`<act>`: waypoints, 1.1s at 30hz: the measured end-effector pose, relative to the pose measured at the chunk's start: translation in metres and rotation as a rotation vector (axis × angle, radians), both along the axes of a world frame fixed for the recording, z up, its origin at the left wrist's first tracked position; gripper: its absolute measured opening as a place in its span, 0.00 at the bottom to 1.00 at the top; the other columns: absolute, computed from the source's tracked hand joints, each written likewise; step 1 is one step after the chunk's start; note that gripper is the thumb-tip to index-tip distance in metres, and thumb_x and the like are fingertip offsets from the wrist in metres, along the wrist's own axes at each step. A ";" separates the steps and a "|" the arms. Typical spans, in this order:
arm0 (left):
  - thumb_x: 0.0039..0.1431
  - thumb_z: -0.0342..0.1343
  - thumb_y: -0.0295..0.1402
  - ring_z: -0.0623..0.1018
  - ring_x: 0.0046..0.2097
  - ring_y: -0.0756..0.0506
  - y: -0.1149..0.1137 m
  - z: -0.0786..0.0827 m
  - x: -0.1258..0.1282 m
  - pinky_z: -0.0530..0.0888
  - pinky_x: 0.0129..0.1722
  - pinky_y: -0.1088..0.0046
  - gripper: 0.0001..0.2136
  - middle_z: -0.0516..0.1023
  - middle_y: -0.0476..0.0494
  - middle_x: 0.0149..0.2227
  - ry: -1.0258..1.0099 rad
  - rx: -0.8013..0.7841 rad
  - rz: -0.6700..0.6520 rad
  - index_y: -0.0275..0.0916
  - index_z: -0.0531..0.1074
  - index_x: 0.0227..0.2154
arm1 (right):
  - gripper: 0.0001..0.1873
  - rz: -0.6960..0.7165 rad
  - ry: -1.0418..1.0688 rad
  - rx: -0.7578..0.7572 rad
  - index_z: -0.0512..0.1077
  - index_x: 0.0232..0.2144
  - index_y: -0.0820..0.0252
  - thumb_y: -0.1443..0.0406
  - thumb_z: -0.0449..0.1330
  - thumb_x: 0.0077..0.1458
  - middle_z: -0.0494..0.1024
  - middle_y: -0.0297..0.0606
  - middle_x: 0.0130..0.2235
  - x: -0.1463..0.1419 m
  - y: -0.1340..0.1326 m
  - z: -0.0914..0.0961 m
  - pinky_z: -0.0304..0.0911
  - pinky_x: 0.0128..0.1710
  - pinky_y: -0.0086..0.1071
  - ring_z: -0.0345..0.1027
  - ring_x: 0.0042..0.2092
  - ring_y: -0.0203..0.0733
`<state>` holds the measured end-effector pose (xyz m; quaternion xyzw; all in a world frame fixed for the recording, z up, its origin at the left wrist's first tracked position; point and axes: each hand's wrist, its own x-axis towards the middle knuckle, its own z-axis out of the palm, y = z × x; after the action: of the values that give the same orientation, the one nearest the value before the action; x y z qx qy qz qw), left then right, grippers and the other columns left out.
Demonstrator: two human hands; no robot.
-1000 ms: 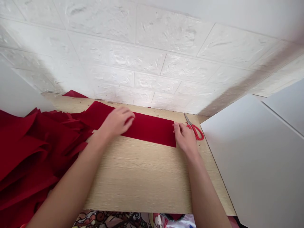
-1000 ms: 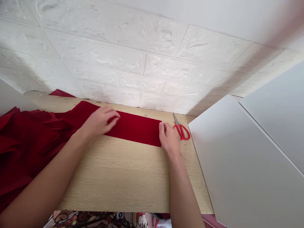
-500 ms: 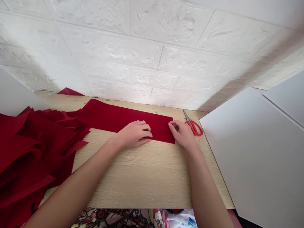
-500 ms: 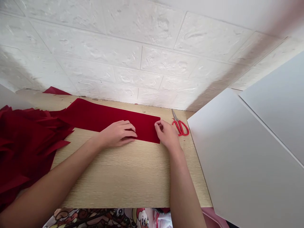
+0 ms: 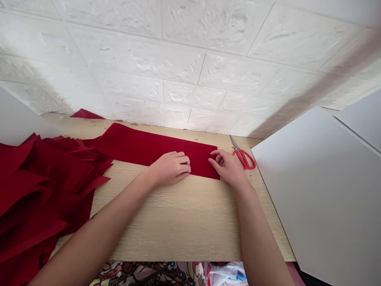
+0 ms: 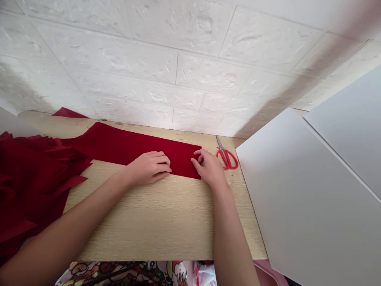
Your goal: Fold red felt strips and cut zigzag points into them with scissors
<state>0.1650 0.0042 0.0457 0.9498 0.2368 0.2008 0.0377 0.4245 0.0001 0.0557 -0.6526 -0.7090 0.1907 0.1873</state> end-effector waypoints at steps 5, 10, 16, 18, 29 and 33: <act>0.65 0.53 0.28 0.76 0.35 0.49 0.000 -0.004 0.004 0.71 0.37 0.73 0.09 0.81 0.49 0.34 -0.103 -0.003 0.024 0.39 0.78 0.31 | 0.12 -0.004 -0.045 -0.016 0.73 0.44 0.57 0.60 0.58 0.60 0.76 0.34 0.32 -0.002 -0.001 0.002 0.59 0.31 0.34 0.69 0.32 0.41; 0.64 0.51 0.26 0.75 0.33 0.49 0.000 -0.005 0.008 0.70 0.34 0.72 0.11 0.81 0.49 0.31 -0.109 0.033 0.093 0.38 0.76 0.29 | 0.13 -0.012 -0.077 0.021 0.75 0.42 0.57 0.56 0.55 0.64 0.78 0.37 0.32 -0.007 -0.003 0.005 0.60 0.33 0.36 0.71 0.35 0.44; 0.60 0.53 0.26 0.75 0.33 0.49 0.001 -0.004 0.009 0.68 0.32 0.71 0.07 0.81 0.50 0.31 -0.105 -0.075 0.149 0.38 0.75 0.29 | 0.17 0.275 -0.061 0.185 0.77 0.42 0.57 0.52 0.55 0.66 0.82 0.42 0.41 -0.020 -0.015 0.023 0.64 0.47 0.40 0.71 0.47 0.49; 0.60 0.53 0.27 0.76 0.33 0.49 0.002 -0.003 0.009 0.67 0.32 0.71 0.07 0.81 0.50 0.31 -0.114 -0.111 0.167 0.38 0.75 0.29 | 0.19 0.392 -0.129 0.135 0.78 0.42 0.57 0.49 0.58 0.64 0.82 0.41 0.42 -0.027 -0.020 0.028 0.64 0.47 0.41 0.72 0.45 0.49; 0.67 0.54 0.43 0.76 0.44 0.44 0.001 0.010 0.005 0.72 0.42 0.67 0.15 0.80 0.43 0.42 0.014 -0.225 0.206 0.36 0.74 0.45 | 0.12 0.403 -0.196 0.093 0.80 0.40 0.54 0.64 0.55 0.68 0.84 0.37 0.41 -0.029 -0.016 0.021 0.64 0.40 0.36 0.76 0.43 0.45; 0.66 0.55 0.44 0.75 0.51 0.39 0.000 0.025 -0.012 0.74 0.44 0.64 0.16 0.78 0.40 0.48 0.215 -0.286 0.390 0.37 0.73 0.47 | 0.13 0.344 -0.223 0.094 0.80 0.41 0.54 0.63 0.55 0.68 0.85 0.37 0.41 -0.025 -0.016 0.022 0.63 0.37 0.36 0.77 0.43 0.46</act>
<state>0.1531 0.0046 0.0710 0.8871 0.4441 0.0667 0.1068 0.3993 -0.0161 0.0779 -0.5298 -0.8343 0.1131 0.1026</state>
